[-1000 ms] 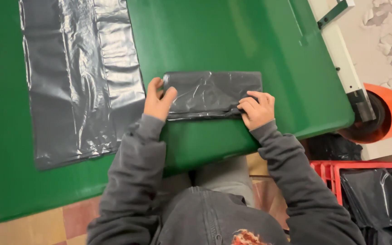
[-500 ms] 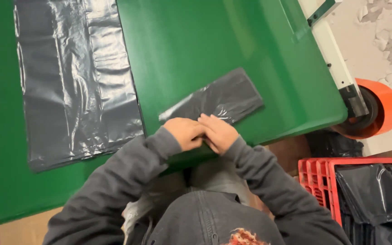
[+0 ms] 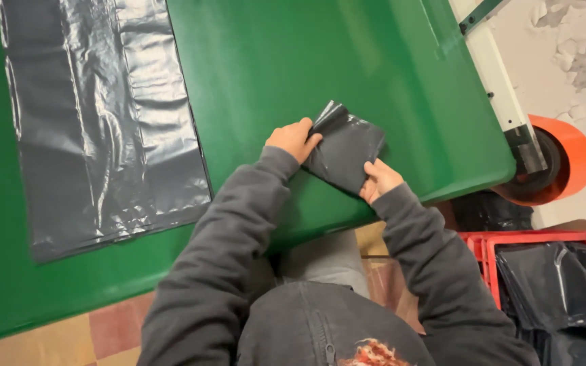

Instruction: Folding large black plastic bags and placing them into a red storage crate.

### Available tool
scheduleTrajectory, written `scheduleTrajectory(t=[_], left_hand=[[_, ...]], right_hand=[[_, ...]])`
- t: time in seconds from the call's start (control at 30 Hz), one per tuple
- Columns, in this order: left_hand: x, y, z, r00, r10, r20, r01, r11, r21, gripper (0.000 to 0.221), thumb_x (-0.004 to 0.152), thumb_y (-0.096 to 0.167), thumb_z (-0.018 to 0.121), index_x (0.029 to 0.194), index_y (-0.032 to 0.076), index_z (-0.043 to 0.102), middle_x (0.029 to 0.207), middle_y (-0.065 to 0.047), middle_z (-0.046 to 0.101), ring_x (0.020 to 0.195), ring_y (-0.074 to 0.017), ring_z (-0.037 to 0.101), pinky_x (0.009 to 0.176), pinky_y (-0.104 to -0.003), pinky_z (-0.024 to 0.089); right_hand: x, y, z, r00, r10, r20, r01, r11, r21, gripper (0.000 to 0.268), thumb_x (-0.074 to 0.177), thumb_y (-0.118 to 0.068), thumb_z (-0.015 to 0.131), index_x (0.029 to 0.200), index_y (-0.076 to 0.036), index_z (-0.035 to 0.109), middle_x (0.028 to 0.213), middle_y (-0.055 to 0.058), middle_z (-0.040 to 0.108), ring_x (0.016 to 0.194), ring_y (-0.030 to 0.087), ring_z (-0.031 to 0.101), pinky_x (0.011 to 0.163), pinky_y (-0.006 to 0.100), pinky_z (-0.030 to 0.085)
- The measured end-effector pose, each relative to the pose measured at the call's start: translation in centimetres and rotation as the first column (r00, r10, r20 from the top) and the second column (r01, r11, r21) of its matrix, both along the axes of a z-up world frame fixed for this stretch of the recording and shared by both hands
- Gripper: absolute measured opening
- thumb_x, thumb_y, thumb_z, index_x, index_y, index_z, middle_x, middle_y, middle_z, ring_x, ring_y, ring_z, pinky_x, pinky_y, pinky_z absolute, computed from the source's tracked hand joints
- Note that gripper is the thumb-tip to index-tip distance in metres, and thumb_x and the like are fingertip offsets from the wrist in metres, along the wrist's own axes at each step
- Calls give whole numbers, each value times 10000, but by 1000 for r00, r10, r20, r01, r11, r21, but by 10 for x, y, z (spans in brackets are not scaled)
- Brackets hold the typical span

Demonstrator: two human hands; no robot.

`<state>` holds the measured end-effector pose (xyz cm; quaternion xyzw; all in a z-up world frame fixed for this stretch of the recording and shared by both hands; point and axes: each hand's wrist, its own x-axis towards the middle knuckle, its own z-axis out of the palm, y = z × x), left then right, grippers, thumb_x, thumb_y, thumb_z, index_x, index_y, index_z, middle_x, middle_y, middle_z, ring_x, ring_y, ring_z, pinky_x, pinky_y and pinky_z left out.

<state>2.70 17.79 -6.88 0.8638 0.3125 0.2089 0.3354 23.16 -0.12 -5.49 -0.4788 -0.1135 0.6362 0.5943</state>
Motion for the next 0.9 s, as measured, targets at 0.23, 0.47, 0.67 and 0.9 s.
scheduleTrajectory(t=[0.23, 0.47, 0.67, 0.9], left_hand=[[-37, -35, 82, 845, 447, -294, -411, 894, 178, 535, 872, 603, 686, 1062, 119, 561, 1029, -90, 694, 984, -318, 675, 769, -518, 514], [-238, -99, 98, 840, 514, -173, -398, 801, 447, 866, 742, 718, 728, 1276, 55, 569, 1442, -143, 510, 1400, -379, 352, 1016, -712, 281], [-311, -121, 47, 843, 513, -163, -422, 818, 390, 999, 719, 667, 740, 1463, 40, 509, 1575, -170, 409, 1504, -376, 250, 1140, -637, 236], [-292, -97, 46, 756, 645, -113, -523, 698, 490, 463, 820, 409, 748, 1186, 149, 638, 1232, -38, 592, 1193, -299, 512, 853, -496, 430]], right_hand=[[2, -19, 20, 722, -155, 674, 238, 971, -32, 351, 982, -103, 545, 1315, -37, 454, 1179, 185, 613, 997, 294, 666, 841, 496, 594], [-168, 0, 33, 876, -130, 465, -140, 854, 500, 371, 1038, -131, 596, 1368, -19, 469, 1304, 155, 552, 1242, 277, 579, 1047, 501, 568], [-260, 71, 24, 925, 378, -31, -317, 816, 483, 609, 1017, -297, 576, 1554, -95, 373, 1554, 119, 444, 1501, 272, 361, 1145, 553, 422], [-280, 100, 57, 882, 329, 338, -465, 730, 501, 723, 867, -164, 610, 1541, -113, 354, 1531, 115, 452, 1441, 283, 426, 1088, 542, 458]])
